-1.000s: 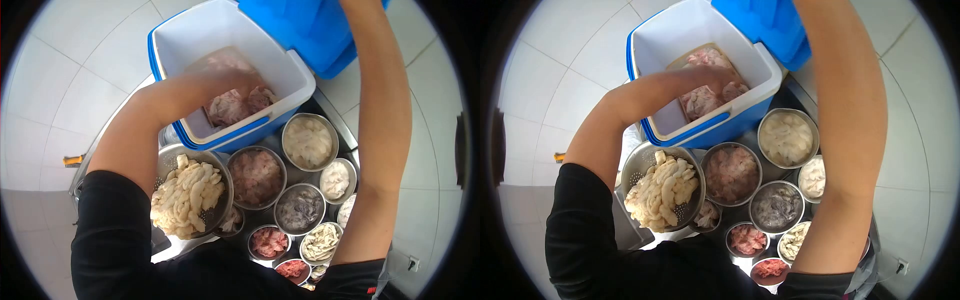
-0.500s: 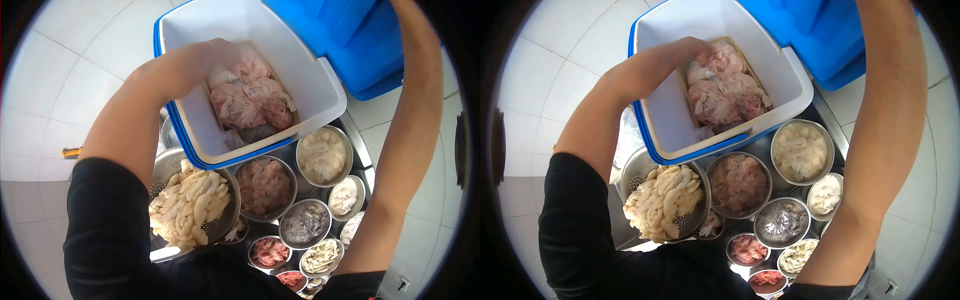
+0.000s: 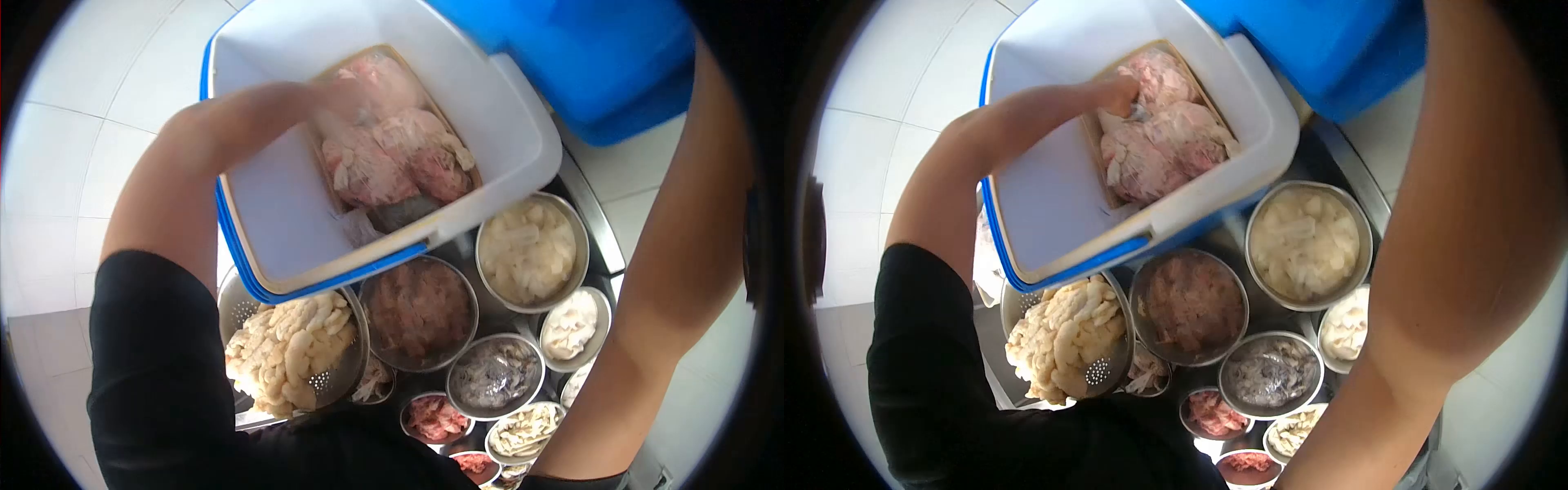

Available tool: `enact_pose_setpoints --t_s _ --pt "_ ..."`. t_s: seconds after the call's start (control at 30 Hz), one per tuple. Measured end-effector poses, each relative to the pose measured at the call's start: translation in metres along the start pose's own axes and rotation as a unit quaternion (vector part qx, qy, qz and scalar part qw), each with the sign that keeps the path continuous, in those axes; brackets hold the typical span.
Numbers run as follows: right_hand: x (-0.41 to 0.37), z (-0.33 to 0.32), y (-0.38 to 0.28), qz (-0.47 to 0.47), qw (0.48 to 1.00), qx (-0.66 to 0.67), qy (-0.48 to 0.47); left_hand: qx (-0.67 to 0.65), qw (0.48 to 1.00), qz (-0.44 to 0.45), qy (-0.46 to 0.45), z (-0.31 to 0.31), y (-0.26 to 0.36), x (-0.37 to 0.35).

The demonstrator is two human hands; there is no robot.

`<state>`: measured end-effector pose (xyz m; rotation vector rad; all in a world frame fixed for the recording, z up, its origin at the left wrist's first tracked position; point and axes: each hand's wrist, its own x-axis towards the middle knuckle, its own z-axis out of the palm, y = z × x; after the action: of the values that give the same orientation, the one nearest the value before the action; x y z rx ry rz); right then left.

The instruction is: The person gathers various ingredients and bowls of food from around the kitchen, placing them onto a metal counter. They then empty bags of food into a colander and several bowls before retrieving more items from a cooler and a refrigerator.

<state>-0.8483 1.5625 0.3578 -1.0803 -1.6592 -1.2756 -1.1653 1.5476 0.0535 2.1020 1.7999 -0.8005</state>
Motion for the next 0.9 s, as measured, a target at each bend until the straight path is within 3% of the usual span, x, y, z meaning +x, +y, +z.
enact_pose_setpoints --t_s 0.1,0.17,0.3,0.37,0.43,0.53,0.6,0.73,0.8,0.9 --pt "-0.002 -0.002 -0.001 -0.002 1.0 0.002 0.008 0.036 0.993 0.063 0.089 -0.008 0.008 -0.002" --pt "-0.004 0.0 -0.003 -0.01 1.0 -0.005 0.011 0.168 0.978 -0.033 -0.118 -0.018 0.018 0.014" --pt "-0.008 0.002 -0.011 -0.016 1.0 -0.011 0.013 0.22 0.971 0.053 -0.083 -0.011 0.002 0.027" --pt "-0.008 0.003 -0.014 -0.018 1.0 -0.009 0.015 0.226 0.969 0.095 0.015 -0.031 0.007 0.011" --pt "-0.009 0.002 -0.015 -0.022 1.0 -0.01 0.016 0.221 0.973 0.07 -0.004 -0.024 -0.001 0.026" --pt "-0.01 0.001 -0.014 -0.03 0.999 -0.018 0.012 0.253 0.963 0.081 0.05 -0.026 0.0 0.031" --pt "-0.011 0.003 -0.015 -0.036 0.999 -0.02 0.009 0.216 0.974 0.066 -0.01 -0.013 -0.004 0.051" --pt "-0.01 0.007 -0.019 -0.043 0.999 -0.024 0.004 0.288 0.955 0.066 0.03 -0.037 0.028 0.033" --pt "-0.008 0.008 -0.017 -0.043 0.999 -0.024 0.005 0.197 0.976 0.089 -0.011 -0.062 0.058 0.011" --pt "-0.005 0.009 -0.018 -0.049 0.998 -0.026 0.004 0.138 0.983 0.121 0.008 -0.049 0.131 -0.014"
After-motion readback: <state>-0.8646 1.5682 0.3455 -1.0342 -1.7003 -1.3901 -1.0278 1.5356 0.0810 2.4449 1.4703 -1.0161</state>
